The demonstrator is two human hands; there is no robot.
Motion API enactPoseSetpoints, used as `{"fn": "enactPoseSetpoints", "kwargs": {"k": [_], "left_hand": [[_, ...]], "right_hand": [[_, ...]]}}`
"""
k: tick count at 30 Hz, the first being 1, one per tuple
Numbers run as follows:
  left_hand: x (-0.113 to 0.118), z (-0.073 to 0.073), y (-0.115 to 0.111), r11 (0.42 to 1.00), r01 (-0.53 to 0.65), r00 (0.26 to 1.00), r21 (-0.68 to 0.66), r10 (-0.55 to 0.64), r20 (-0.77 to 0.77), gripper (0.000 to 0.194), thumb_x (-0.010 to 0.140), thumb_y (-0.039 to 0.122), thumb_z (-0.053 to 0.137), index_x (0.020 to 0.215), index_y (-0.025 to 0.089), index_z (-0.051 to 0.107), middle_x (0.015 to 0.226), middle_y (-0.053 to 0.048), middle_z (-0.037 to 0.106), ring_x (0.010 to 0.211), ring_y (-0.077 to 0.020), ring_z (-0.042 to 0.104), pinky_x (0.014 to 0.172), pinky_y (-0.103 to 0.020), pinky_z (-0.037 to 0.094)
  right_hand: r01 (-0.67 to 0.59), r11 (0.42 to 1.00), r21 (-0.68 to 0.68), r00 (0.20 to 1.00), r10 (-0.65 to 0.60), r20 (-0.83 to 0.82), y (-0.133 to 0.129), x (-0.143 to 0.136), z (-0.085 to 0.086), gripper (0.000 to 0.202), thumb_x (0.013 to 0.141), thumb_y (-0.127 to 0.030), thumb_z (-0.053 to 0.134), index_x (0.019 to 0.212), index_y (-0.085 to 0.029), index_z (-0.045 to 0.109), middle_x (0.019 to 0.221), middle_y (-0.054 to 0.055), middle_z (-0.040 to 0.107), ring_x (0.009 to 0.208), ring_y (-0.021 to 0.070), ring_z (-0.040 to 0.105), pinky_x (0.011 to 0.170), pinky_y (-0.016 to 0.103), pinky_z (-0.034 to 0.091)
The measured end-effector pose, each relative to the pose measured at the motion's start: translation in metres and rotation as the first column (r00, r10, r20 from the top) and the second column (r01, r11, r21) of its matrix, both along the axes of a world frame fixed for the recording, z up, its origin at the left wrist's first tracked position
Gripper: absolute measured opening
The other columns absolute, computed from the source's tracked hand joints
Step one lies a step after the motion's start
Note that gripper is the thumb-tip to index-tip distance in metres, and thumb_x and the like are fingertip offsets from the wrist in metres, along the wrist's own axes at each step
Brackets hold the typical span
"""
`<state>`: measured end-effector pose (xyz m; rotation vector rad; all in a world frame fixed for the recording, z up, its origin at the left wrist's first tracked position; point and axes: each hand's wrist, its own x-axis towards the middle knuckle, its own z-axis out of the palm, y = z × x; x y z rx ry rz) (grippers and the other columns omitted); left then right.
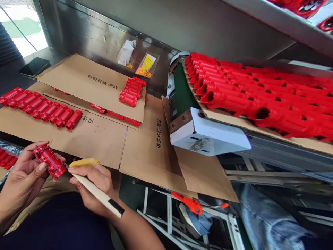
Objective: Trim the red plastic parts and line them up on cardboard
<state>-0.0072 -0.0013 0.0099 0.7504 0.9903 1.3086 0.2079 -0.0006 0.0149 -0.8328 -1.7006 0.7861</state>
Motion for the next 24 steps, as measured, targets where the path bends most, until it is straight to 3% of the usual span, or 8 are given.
{"fn": "enactPoseSetpoints", "kwargs": {"k": [7, 12, 16, 18, 21, 24], "left_hand": [[0.001, 0.002, -0.004, 1.000, -0.004, 1.000, 0.016, 0.004, -0.004, 0.048, 0.093, 0.028, 0.085, 0.135, 0.030, 0.063, 0.101, -0.007, 0.081, 0.081, -0.0189, 0.077, 0.069, -0.025, 0.063], [0.004, 0.005, -0.006, 0.999, -0.039, 0.999, 0.001, 0.039, 0.010, 0.047, 0.092, 0.029, 0.086, 0.133, 0.031, 0.064, 0.102, -0.005, 0.081, 0.081, -0.0182, 0.076, 0.070, -0.024, 0.063], [0.007, 0.004, -0.005, 0.998, -0.066, 0.998, -0.006, 0.066, -0.018, 0.049, 0.088, 0.029, 0.090, 0.131, 0.030, 0.065, 0.101, -0.004, 0.080, 0.079, -0.0196, 0.077, 0.067, -0.025, 0.064], [0.007, 0.004, -0.003, 0.999, -0.049, 0.999, -0.012, 0.049, -0.009, 0.048, 0.087, 0.031, 0.091, 0.128, 0.028, 0.066, 0.092, -0.003, 0.079, 0.066, -0.0182, 0.074, 0.057, -0.026, 0.063], [0.007, 0.007, 0.001, 0.996, -0.005, 0.999, -0.086, 0.008, 0.034, 0.040, 0.087, 0.037, 0.090, 0.117, 0.023, 0.068, 0.078, -0.001, 0.076, 0.053, -0.0149, 0.066, 0.046, -0.023, 0.058], [0.007, 0.011, 0.002, 0.986, 0.065, 0.996, -0.154, -0.056, 0.063, 0.036, 0.088, 0.040, 0.090, 0.110, 0.020, 0.070, 0.073, -0.001, 0.075, 0.049, -0.0128, 0.063, 0.045, -0.022, 0.057]], "right_hand": [[0.005, 0.995, 0.095, 0.998, -0.011, 0.063, -0.003, -0.002, 0.001, 0.021, 0.106, -0.017, 0.068, 0.126, -0.020, 0.075, 0.113, 0.010, 0.085, 0.105, 0.0220, 0.082, 0.089, 0.034, 0.069], [-0.016, 0.999, 0.047, 0.999, 0.014, 0.044, -0.003, -0.003, 0.000, 0.018, 0.105, -0.019, 0.069, 0.123, -0.020, 0.074, 0.115, 0.012, 0.084, 0.108, 0.0226, 0.082, 0.092, 0.035, 0.069], [-0.069, 0.997, -0.038, 0.998, 0.069, 0.010, -0.001, -0.003, -0.006, 0.018, 0.106, -0.019, 0.068, 0.124, -0.020, 0.070, 0.105, 0.009, 0.084, 0.099, 0.0200, 0.083, 0.090, 0.033, 0.069], [-0.091, 0.993, 0.076, 0.993, 0.085, 0.077, 0.001, -0.001, -0.009, 0.025, 0.106, -0.014, 0.065, 0.131, -0.019, 0.067, 0.108, 0.011, 0.084, 0.100, 0.0214, 0.082, 0.088, 0.035, 0.070], [-0.157, 0.941, 0.300, 0.960, 0.074, 0.268, 0.004, 0.002, -0.011, 0.038, 0.105, -0.010, 0.063, 0.143, -0.013, 0.063, 0.118, 0.018, 0.081, 0.104, 0.0266, 0.079, 0.087, 0.041, 0.071], [-0.167, 0.920, 0.354, 0.958, 0.067, 0.278, 0.006, 0.002, -0.011, 0.039, 0.104, -0.008, 0.064, 0.143, -0.012, 0.063, 0.113, 0.018, 0.082, 0.100, 0.0271, 0.078, 0.086, 0.043, 0.071]]}}
